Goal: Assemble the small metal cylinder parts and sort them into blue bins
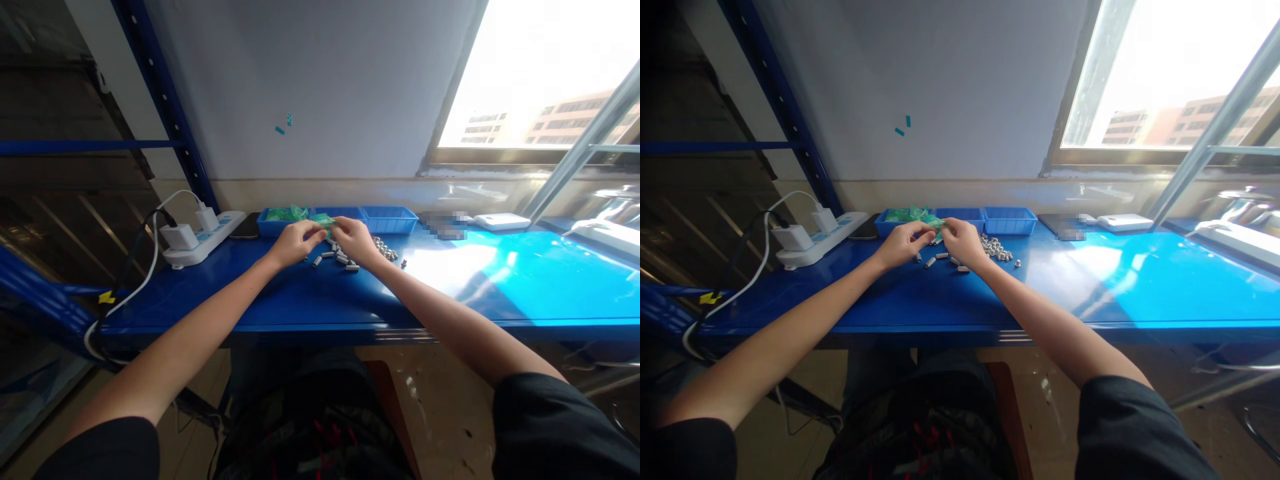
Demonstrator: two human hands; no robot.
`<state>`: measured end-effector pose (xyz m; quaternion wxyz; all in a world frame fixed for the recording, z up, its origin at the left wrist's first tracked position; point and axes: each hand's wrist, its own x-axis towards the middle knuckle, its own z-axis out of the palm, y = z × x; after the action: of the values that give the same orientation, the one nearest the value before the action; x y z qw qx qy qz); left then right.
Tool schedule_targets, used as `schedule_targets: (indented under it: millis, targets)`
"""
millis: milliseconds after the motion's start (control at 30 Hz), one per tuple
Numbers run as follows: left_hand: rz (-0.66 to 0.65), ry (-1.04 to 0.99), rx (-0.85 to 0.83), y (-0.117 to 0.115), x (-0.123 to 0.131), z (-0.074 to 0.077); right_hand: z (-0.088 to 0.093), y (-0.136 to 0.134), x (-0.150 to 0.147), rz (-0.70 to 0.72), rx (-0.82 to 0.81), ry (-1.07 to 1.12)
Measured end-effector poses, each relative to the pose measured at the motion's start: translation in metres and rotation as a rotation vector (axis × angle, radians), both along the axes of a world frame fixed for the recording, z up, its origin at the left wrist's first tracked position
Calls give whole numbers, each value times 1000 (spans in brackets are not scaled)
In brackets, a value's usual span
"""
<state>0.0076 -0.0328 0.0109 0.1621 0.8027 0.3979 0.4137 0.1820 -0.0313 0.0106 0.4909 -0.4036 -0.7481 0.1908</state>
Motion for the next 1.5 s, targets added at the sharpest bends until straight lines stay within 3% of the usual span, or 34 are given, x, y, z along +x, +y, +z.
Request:
schedule_targets:
  millis: [67,133,267,367,433,567,667,767,867,933,1067,1133,1267,1400,1500]
  targets:
    - [18,-215,-227,3,1,-3,-3,1,2,-26,201,-154]
    - [42,-403,-421,7,1,-5,-5,1,3,-7,300,-219]
    - [72,-448,-510,11,0,-8,-6,-2,1,13,368,-225]
    - [128,-410,-349,10,0,-8,-4,-2,-1,-66,322,-163]
    - [179,-313,-140,7,1,-8,-1,0,-1,-115,175,-91]
    - [143,-3,227,-3,8,-10,-1,4,-1,-24,-193,87]
    - [96,111,309,-8,14,-9,-4,7,-1,10,-240,136]
    - [163,-3,135,-6,13,-4,-7,8,-1,-50,-46,-4]
    - [180,-243,-317,0,6,2,-10,9,-1,-73,209,-196]
    - [141,-328,-492,4,1,4,-12,9,-1,-46,292,-261]
    - [160,-376,-371,12,-6,9,-11,6,-4,22,376,-281]
    - [231,-328,-254,23,-16,13,-8,3,-5,22,420,-275]
    - [576,-121,26,63,-59,23,4,2,-2,-46,424,-290]
    - [803,14,-59,98,-98,17,17,14,21,-157,414,-253]
    - [860,153,-104,101,-102,11,21,23,55,-129,323,-292]
